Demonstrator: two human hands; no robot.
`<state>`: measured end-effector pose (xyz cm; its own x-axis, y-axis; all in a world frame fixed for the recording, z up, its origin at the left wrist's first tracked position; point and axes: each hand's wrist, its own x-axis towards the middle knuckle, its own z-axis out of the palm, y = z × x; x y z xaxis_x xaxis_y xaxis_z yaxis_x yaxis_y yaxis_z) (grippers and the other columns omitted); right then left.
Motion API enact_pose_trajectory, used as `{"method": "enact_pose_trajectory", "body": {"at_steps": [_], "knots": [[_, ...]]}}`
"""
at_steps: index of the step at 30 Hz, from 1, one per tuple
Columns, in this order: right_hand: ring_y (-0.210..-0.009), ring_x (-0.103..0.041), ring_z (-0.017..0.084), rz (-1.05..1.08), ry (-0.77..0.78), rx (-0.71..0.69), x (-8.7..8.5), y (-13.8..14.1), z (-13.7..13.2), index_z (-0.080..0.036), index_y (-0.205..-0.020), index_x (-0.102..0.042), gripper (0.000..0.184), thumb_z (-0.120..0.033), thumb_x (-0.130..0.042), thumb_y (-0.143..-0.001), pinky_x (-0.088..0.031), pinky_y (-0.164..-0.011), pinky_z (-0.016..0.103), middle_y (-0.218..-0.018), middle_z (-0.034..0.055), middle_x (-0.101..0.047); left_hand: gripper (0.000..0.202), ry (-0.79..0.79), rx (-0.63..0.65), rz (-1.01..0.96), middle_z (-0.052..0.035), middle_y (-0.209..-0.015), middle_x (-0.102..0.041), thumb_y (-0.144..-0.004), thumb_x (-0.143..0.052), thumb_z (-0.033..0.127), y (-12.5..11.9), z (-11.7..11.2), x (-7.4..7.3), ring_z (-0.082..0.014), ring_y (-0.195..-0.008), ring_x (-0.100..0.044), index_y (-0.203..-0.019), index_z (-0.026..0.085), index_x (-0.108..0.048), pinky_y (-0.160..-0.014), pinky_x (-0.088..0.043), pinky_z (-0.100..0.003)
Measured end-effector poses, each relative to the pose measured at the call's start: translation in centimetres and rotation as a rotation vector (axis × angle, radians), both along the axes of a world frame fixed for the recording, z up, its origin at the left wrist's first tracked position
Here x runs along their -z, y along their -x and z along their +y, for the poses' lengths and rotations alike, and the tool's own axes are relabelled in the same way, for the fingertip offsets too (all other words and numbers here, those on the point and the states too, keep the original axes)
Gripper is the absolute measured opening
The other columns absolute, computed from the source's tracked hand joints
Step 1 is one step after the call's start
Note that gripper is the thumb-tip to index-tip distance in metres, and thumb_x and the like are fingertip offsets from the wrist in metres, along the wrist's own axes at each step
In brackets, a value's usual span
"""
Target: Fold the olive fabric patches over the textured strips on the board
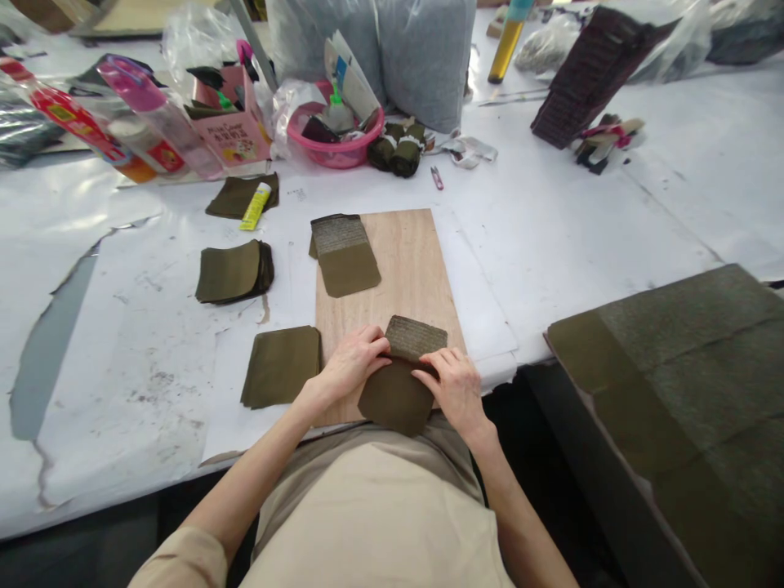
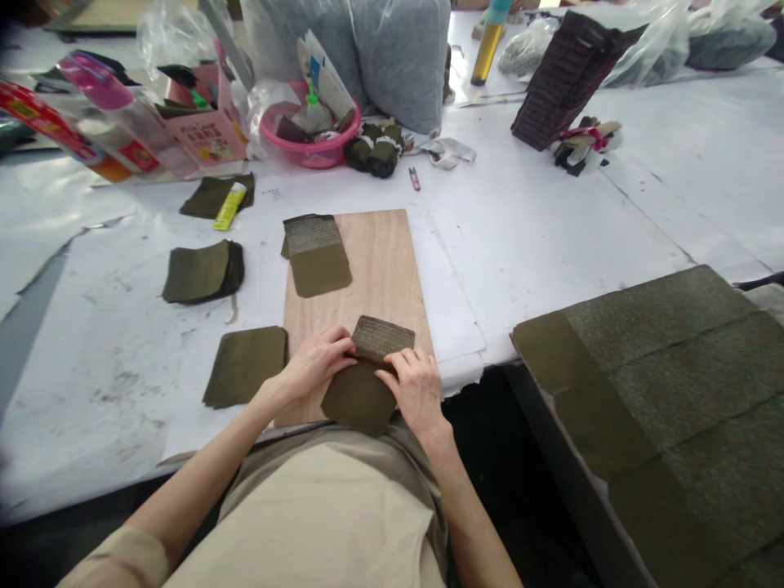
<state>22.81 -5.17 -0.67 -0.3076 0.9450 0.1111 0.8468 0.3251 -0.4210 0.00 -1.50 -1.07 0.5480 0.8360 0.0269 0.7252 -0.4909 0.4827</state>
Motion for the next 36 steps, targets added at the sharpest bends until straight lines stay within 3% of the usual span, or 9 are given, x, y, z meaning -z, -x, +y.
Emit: {"method": "enact_pose_trajectory", "body": {"at_steps": [8,15,22,36], "knots": [[-0.087,-0.053,0.019,0.062,-0.016,0.032,1.5,3.0,0.1,-0.022,-0.092,-0.067,0.012,-0.03,-0.057,-0.093,-0.039,-0.078,0.032,-0.089,0.0037,-0.066,0.02,0.036,0.035,0.014,-0.0026,-0.086,-0.052,-0.089,-0.06,0.033,0.3,0.9,-0.2,-0.0183,-0.084,-0.051,-0.077,0.018,-0.055,-0.072,-0.043,-0.03],[-0.087,-0.052,0.02,0.103,-0.023,0.05,1.8,3.0,0.0,-0.022,-0.092,-0.066,0.01,-0.027,-0.058,-0.092,-0.039,-0.079,0.031,-0.089,0.0031,-0.066,0.025,0.04,0.028,0.049,-0.002,-0.084,-0.052,-0.088,-0.062,0.037,0.4,1.1,-0.4,-0.0179,-0.08,-0.051,-0.076,0.018,-0.053,-0.068,-0.042,-0.029],[-0.089,-0.053,0.019,0.126,-0.024,0.05,2.0,2.9,-0.1,-0.022,-0.095,-0.067,0.013,-0.03,-0.056,-0.093,-0.041,-0.08,0.032,-0.091,0.004,-0.066,0.017,0.048,-0.051,-0.123,-0.0037,-0.093,-0.056,-0.092,-0.056,0.035,0.7,0.5,0.4,-0.0175,-0.086,-0.056,-0.094,0.019,-0.06,-0.076,-0.047,-0.03],[-0.09,-0.053,0.018,0.186,-0.036,0.06,2.1,2.7,-0.3,-0.026,-0.099,-0.072,0.022,-0.025,-0.05,-0.096,-0.044,-0.081,0.029,-0.091,0.0044,-0.063,0.024,-0.003,-0.02,-0.175,-0.0037,-0.092,-0.058,-0.099,-0.041,0.03,0.6,-0.3,1.1,-0.0147,-0.085,-0.056,-0.091,0.019,-0.061,-0.076,-0.048,-0.027]]}}
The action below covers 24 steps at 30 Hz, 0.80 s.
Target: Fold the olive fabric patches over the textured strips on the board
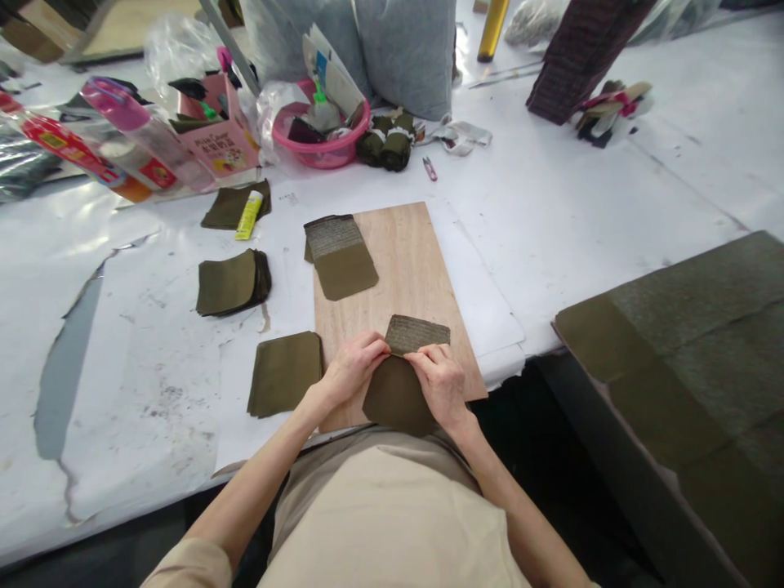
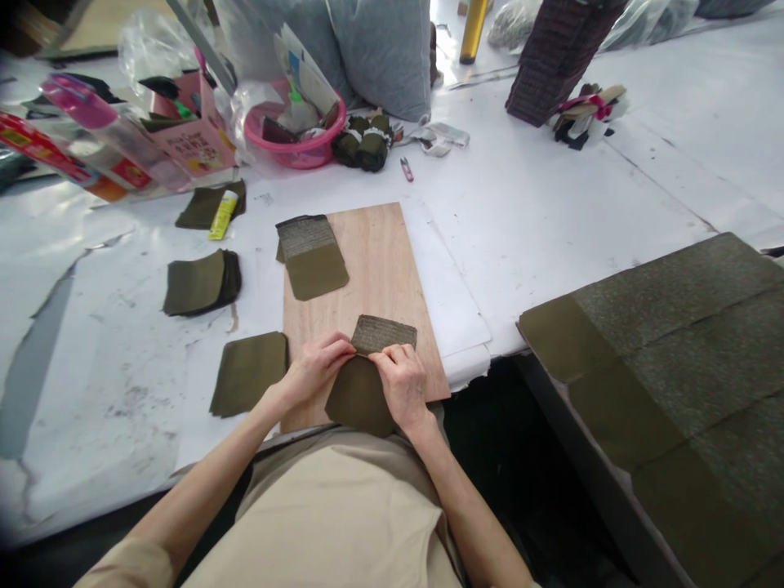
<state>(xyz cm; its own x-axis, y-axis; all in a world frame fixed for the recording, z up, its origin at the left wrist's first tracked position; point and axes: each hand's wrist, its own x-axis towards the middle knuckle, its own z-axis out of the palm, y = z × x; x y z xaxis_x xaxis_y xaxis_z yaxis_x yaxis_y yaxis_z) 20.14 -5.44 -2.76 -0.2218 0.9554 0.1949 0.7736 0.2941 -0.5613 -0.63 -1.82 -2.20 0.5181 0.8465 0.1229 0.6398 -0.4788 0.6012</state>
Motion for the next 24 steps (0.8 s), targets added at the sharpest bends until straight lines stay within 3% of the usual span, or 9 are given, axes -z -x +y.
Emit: {"method": "enact_pose_trajectory", "body": {"at_steps": [24], "knots": [[-0.09,-0.05,0.017,-0.051,-0.015,-0.011,0.68,0.06,-0.08,-0.038,-0.114,-0.069,0.03,-0.02,-0.053,-0.095,-0.043,-0.08,0.03,-0.094,0.0025,-0.062,0.027,-0.112,0.098,0.077,-0.0059,-0.104,-0.061,-0.098,-0.038,0.018,0.96,-0.48,0.48,-0.0167,-0.096,-0.058,-0.111,0.021,-0.061,-0.084,-0.051,-0.031]]}}
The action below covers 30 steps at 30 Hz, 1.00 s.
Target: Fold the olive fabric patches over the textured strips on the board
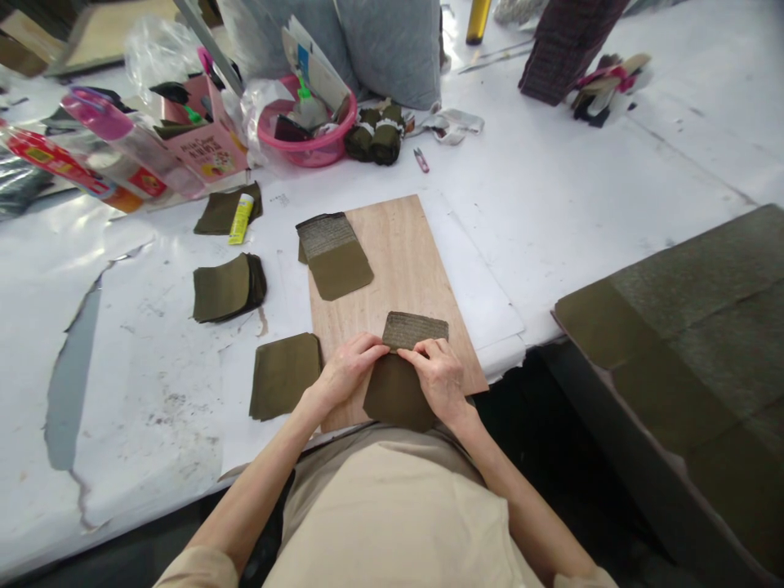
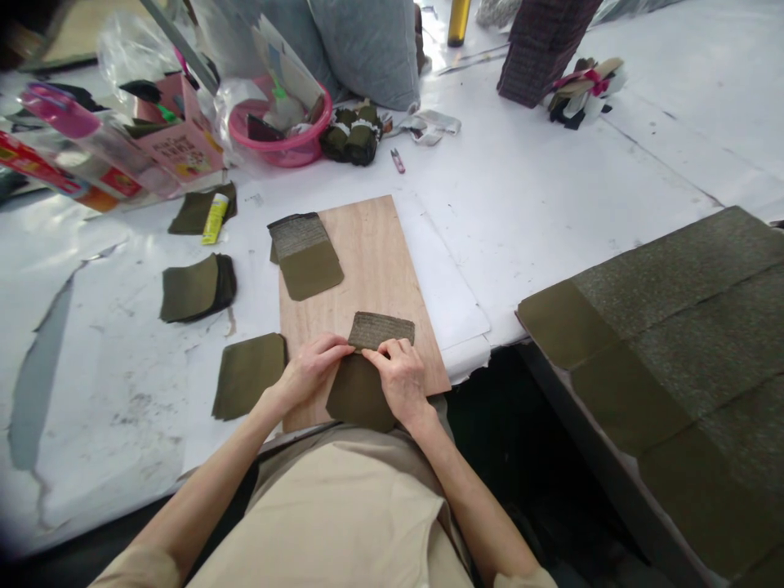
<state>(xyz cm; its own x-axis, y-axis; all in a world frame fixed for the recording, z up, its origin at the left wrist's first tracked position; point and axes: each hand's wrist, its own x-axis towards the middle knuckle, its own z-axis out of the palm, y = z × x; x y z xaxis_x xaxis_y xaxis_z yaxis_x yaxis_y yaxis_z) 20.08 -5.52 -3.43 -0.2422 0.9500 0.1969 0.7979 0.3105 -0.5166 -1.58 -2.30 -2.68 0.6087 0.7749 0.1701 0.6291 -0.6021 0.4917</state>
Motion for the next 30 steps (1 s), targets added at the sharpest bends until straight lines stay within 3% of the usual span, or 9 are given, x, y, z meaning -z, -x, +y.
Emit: {"method": "enact_pose_trajectory", "body": {"at_steps": [5,15,30], "knots": [[-0.09,-0.05,0.017,-0.006,-0.002,0.003,-0.06,0.02,0.04,-0.037,-0.114,-0.069,0.03,-0.021,-0.052,-0.095,-0.042,-0.079,0.029,-0.093,0.0028,-0.062,0.026,0.028,-0.002,-0.022,-0.0056,-0.102,-0.062,-0.098,-0.039,0.017,0.07,0.15,-0.21,-0.016,-0.094,-0.058,-0.108,0.02,-0.062,-0.083,-0.051,-0.03],[-0.087,-0.049,0.016,0.006,-0.042,0.001,-0.09,0.08,0.15,-0.034,-0.111,-0.071,0.027,-0.02,-0.055,-0.094,-0.041,-0.076,0.028,-0.09,0.0027,-0.062,0.022,0.17,-0.06,-0.266,-0.0048,-0.099,-0.063,-0.097,-0.044,0.021,0.17,0.42,-0.01,-0.0135,-0.09,-0.062,-0.1,0.02,-0.066,-0.08,-0.052,-0.026],[-0.088,-0.048,0.016,-0.017,-0.068,-0.023,0.27,0.03,-0.05,-0.035,-0.112,-0.069,0.028,-0.02,-0.054,-0.094,-0.04,-0.078,0.028,-0.09,0.0016,-0.061,0.023,-0.036,-0.031,-0.021,-0.0065,-0.102,-0.062,-0.097,-0.042,0.018,-0.01,-0.1,0.33,-0.0159,-0.093,-0.058,-0.108,0.019,-0.062,-0.081,-0.052,-0.029]]}}
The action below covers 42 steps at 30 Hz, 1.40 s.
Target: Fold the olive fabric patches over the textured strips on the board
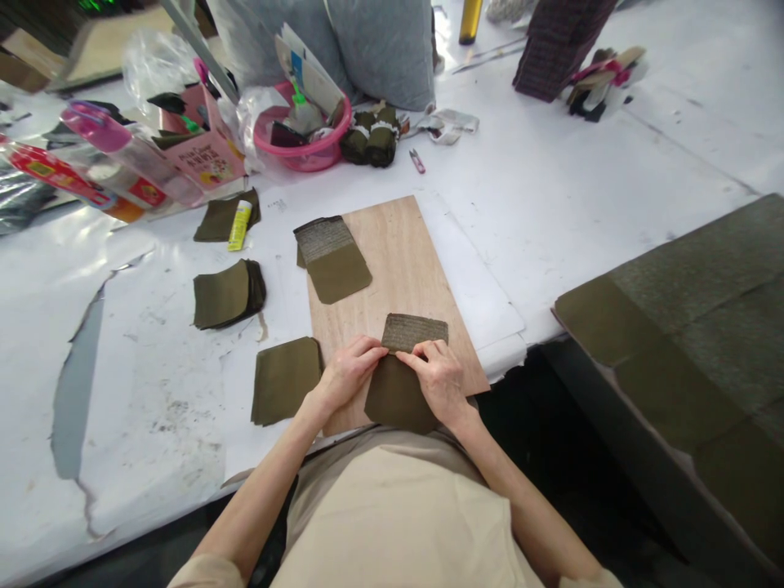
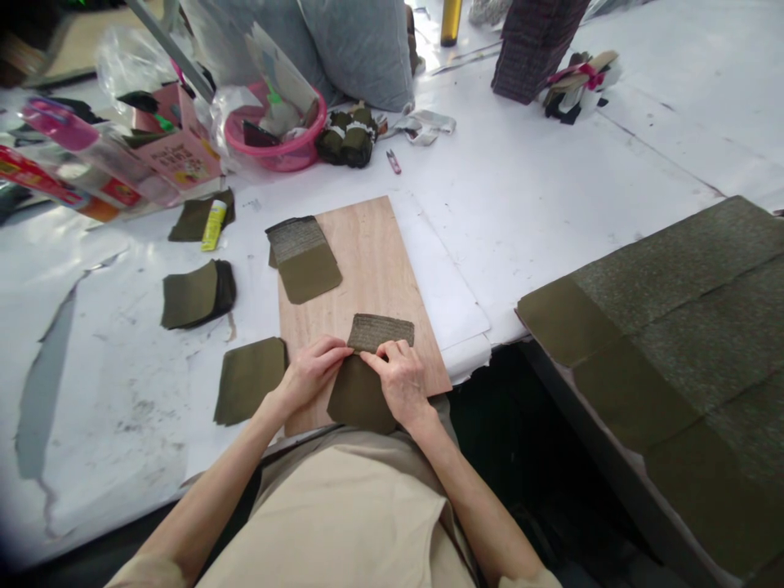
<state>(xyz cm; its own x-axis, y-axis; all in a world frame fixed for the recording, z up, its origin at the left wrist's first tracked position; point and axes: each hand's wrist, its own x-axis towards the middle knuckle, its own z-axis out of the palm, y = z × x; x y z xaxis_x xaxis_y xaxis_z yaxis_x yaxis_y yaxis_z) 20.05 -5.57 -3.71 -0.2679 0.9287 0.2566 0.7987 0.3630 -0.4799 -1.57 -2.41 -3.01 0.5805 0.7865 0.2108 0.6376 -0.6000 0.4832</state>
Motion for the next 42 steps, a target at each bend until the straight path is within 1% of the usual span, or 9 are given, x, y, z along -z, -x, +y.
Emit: {"method": "enact_pose_trajectory", "body": {"at_steps": [4,16,25,33,38,42], "knots": [[-0.087,-0.048,0.016,-0.015,-0.002,0.006,-0.2,0.1,0.1,-0.036,-0.112,-0.07,0.026,-0.022,-0.055,-0.094,-0.039,-0.077,0.028,-0.09,0.0016,-0.061,0.024,-0.048,-0.01,0.012,-0.0066,-0.102,-0.062,-0.097,-0.041,0.018,-0.2,-0.2,0.0,-0.0161,-0.093,-0.058,-0.109,0.019,-0.062,-0.079,-0.053,-0.029],[-0.088,-0.047,0.017,-0.075,0.007,-0.003,-0.1,0.1,0.1,-0.037,-0.114,-0.068,0.028,-0.022,-0.056,-0.093,-0.037,-0.075,0.029,-0.092,0.0016,-0.06,0.024,-0.039,-0.038,0.052,-0.0072,-0.105,-0.06,-0.096,-0.042,0.016,-0.4,-0.6,0.2,-0.0179,-0.097,-0.057,-0.112,0.019,-0.061,-0.081,-0.052,-0.03],[-0.09,-0.046,0.018,-0.11,0.035,-0.006,0.0,0.2,0.0,-0.037,-0.116,-0.067,0.027,-0.025,-0.057,-0.093,-0.035,-0.076,0.03,-0.094,0.0018,-0.059,0.025,-0.159,-0.027,0.135,-0.0084,-0.106,-0.059,-0.097,-0.04,0.017,-0.6,-0.8,0.4,-0.019,-0.097,-0.055,-0.114,0.018,-0.059,-0.08,-0.053,-0.031],[-0.09,-0.045,0.019,-0.127,0.022,-0.004,-0.2,0.3,0.0,-0.037,-0.114,-0.067,0.025,-0.027,-0.058,-0.093,-0.034,-0.075,0.032,-0.093,0.0024,-0.058,0.028,-0.209,-0.027,0.177,-0.0101,-0.107,-0.06,-0.098,-0.037,0.018,-0.7,-1.0,0.6,-0.0201,-0.099,-0.056,-0.115,0.018,-0.059,-0.08,-0.054,-0.032],[-0.09,-0.045,0.019,-0.127,0.018,-0.015,-0.2,0.3,0.0,-0.036,-0.115,-0.067,0.026,-0.026,-0.058,-0.093,-0.034,-0.074,0.032,-0.093,0.0028,-0.058,0.03,-0.181,-0.041,0.166,-0.0101,-0.11,-0.059,-0.097,-0.039,0.018,-0.3,-1.3,0.9,-0.0207,-0.103,-0.056,-0.121,0.019,-0.057,-0.084,-0.053,-0.033],[-0.09,-0.045,0.019,-0.141,0.021,-0.014,-0.3,0.3,0.0,-0.033,-0.111,-0.068,0.023,-0.025,-0.057,-0.094,-0.034,-0.075,0.032,-0.093,0.003,-0.058,0.031,-0.159,-0.062,0.153,-0.0088,-0.113,-0.058,-0.098,-0.04,0.019,0.4,-1.6,1.3,-0.0201,-0.107,-0.055,-0.124,0.02,-0.055,-0.09,-0.051,-0.033]]}}
